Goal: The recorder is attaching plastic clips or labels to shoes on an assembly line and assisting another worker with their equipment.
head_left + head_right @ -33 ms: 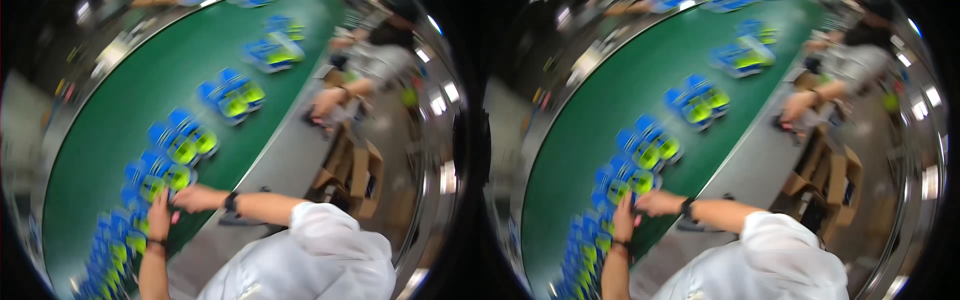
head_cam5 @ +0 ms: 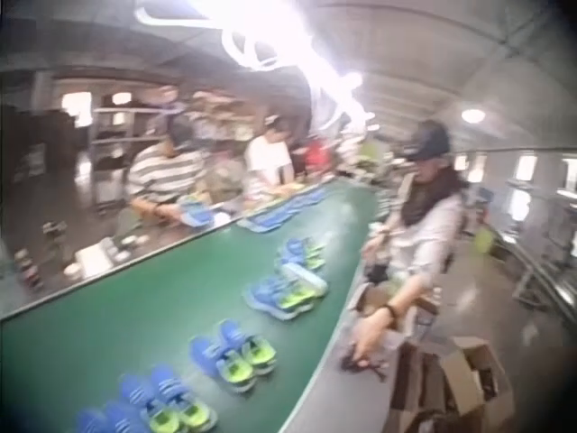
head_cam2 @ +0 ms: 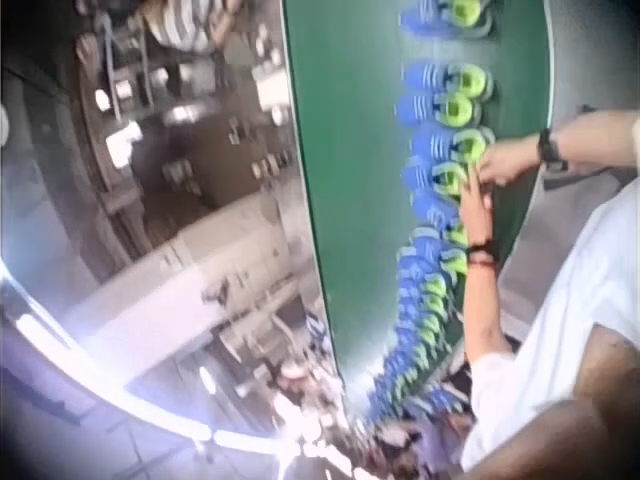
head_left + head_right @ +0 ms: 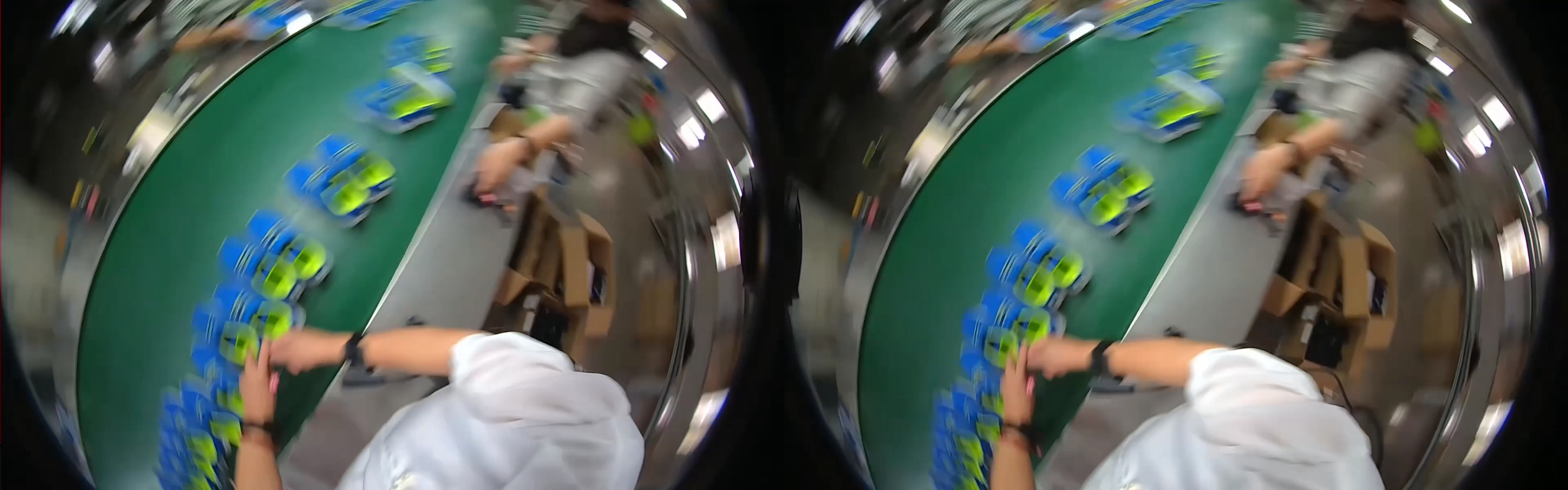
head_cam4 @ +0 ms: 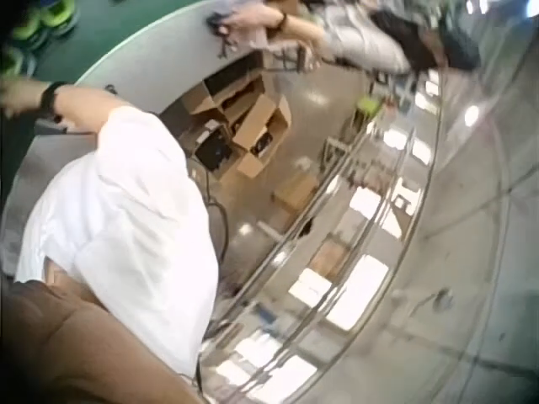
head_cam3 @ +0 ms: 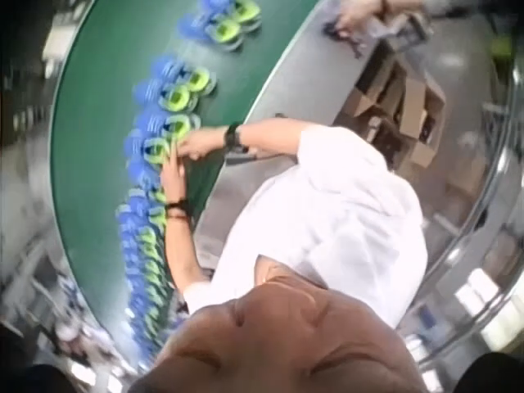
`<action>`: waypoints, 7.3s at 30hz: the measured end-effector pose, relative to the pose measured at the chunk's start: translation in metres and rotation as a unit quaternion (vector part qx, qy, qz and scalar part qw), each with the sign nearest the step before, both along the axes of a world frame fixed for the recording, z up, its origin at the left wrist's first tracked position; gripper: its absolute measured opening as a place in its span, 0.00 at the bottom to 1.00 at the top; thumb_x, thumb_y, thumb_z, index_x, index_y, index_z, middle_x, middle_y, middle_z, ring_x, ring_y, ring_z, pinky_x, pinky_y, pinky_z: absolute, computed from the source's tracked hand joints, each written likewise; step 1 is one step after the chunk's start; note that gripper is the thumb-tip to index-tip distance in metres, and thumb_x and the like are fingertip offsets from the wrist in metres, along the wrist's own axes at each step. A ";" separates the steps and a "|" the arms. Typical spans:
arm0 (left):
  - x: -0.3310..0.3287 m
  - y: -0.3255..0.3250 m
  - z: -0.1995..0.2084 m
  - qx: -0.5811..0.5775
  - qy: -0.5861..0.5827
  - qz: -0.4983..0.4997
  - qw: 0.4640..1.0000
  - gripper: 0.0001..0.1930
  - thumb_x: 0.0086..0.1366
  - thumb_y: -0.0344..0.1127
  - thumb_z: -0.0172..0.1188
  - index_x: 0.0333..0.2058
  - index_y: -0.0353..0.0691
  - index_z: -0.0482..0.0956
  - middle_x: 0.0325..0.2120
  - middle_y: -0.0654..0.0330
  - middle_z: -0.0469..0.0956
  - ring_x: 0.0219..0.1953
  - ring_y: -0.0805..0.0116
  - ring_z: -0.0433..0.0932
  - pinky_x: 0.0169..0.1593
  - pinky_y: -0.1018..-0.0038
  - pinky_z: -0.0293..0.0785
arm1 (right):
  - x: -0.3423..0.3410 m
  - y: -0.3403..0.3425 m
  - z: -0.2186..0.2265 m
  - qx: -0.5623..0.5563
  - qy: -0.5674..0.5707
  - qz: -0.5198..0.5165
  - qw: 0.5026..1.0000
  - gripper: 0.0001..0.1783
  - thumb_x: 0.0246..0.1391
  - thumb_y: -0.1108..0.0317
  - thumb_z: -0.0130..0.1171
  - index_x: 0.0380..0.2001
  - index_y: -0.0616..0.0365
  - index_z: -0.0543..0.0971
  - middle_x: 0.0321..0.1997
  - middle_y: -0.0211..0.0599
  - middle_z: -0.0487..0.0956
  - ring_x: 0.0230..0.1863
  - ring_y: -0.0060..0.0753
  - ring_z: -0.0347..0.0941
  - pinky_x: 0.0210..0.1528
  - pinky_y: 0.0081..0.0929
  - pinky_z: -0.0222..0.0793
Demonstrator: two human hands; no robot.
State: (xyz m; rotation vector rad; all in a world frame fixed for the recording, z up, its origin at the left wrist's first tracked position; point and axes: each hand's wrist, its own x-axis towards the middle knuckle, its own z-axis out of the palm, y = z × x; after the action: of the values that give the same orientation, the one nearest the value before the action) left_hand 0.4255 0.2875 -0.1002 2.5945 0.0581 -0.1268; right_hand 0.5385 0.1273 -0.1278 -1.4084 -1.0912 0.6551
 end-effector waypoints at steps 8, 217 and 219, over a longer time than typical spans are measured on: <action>-0.016 0.014 0.024 0.154 0.098 0.008 0.983 0.15 0.64 0.33 0.49 0.46 0.36 0.76 0.37 0.44 0.78 0.39 0.45 0.76 0.43 0.59 0.72 | 0.026 0.010 -0.015 -0.142 -0.272 -0.103 0.946 0.09 0.53 0.66 0.49 0.32 0.59 0.74 0.31 0.47 0.73 0.34 0.51 0.72 0.35 0.42 0.68; -0.047 0.012 -0.021 -0.088 0.008 0.275 0.957 0.13 0.57 0.22 0.52 0.41 0.38 0.78 0.36 0.46 0.78 0.40 0.48 0.76 0.41 0.62 0.72 | 0.038 0.090 -0.006 -0.163 -0.574 0.129 0.792 0.04 0.35 0.64 0.63 0.20 0.47 0.79 0.25 0.27 0.75 0.33 0.33 0.71 0.38 0.31 0.61; -0.051 0.016 -0.024 -0.133 -0.056 0.254 0.956 0.20 0.54 0.19 0.50 0.45 0.43 0.77 0.44 0.44 0.72 0.42 0.45 0.75 0.41 0.61 0.72 | 0.045 0.085 -0.009 -0.155 -0.520 0.125 0.831 0.06 0.36 0.65 0.63 0.23 0.47 0.79 0.27 0.28 0.75 0.34 0.34 0.71 0.38 0.31 0.60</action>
State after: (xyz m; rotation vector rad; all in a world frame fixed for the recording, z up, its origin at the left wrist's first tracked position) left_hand 0.3747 0.3035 -0.1237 2.2314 0.6174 0.1870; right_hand 0.5832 0.2119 -0.1365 -1.9929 -2.1217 0.1890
